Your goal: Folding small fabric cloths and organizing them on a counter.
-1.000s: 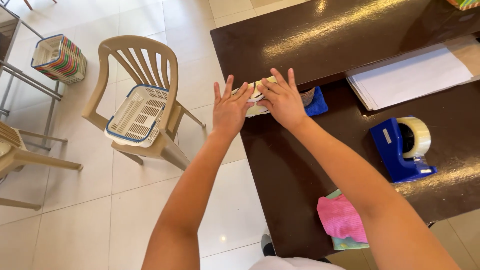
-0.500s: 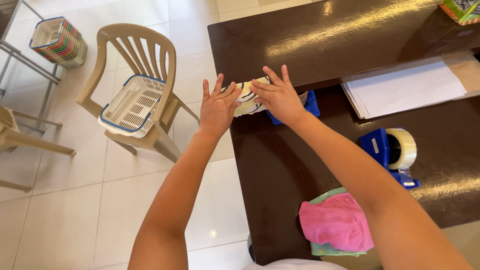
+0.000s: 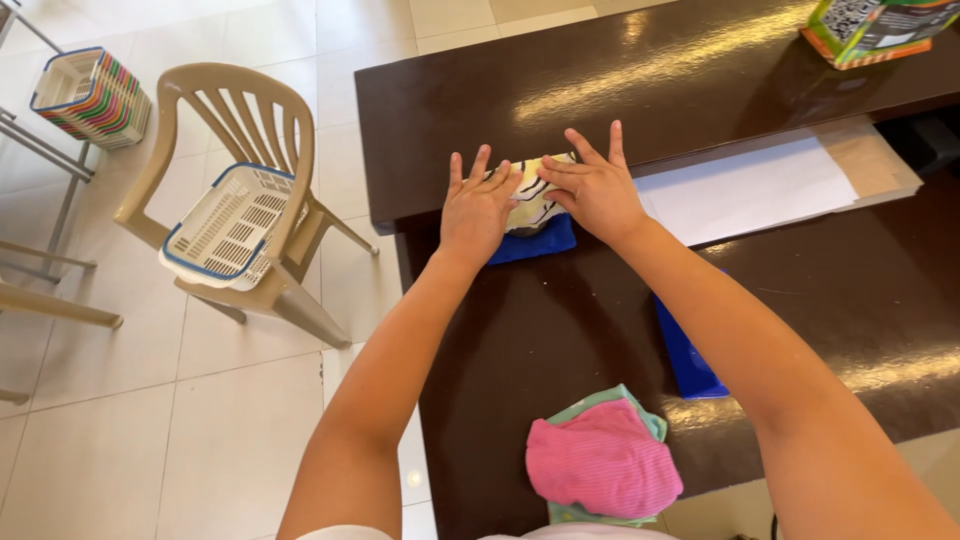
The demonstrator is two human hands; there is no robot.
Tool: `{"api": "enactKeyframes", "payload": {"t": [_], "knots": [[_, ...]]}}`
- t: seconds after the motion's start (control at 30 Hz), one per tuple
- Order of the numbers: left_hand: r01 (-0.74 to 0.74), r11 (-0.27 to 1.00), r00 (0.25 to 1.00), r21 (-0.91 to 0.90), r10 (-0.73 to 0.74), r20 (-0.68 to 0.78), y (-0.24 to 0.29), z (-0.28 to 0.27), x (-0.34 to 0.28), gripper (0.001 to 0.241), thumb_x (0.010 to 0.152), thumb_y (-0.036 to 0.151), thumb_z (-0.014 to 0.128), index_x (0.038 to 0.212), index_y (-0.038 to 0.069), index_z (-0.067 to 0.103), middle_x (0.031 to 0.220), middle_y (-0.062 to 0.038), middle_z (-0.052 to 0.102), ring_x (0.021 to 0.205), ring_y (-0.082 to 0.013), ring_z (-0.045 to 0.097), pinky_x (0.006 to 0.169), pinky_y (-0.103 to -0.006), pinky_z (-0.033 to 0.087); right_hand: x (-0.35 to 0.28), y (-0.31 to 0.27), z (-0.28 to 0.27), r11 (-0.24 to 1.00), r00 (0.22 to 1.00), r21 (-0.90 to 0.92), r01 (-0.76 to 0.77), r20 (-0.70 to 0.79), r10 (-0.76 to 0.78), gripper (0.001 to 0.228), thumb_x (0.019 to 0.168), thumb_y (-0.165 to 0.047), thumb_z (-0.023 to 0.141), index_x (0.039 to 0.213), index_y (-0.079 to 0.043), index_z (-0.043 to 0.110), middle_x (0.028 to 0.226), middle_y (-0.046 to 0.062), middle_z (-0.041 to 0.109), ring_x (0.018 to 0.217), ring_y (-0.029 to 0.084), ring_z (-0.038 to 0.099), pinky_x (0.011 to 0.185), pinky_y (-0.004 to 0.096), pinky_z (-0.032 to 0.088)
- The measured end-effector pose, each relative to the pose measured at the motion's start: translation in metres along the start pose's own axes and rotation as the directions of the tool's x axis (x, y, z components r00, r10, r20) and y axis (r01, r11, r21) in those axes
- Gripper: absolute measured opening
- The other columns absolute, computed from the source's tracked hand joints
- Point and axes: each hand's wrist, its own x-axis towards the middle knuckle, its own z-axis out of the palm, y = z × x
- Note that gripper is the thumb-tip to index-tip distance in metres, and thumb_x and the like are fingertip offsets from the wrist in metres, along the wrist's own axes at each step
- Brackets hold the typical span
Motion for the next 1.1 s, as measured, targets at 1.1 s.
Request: {"api": "enactKeyframes", "payload": {"t": [1.1], "knots": [[0.035, 0.996, 0.999, 0.076, -0.036, 0.009, 0.085, 0.044, 0.048, 0.046, 0.099, 0.038, 0.062, 0.143, 0.026, 0.059, 0.149, 0.004, 0.058, 0.155, -0.0247, 0.023, 0.127, -0.0564, -0.001, -0.026, 0.080, -0.011, 0.983, 0.990, -0.174, 0.062, -0.114, -0.083, 0.059, 0.062, -0.057, 0.087, 0.099, -0.014, 0.072, 0.109, 0.003, 0.077, 0.136, 0.025, 0.057, 0.130, 0.063, 0.004]]}}
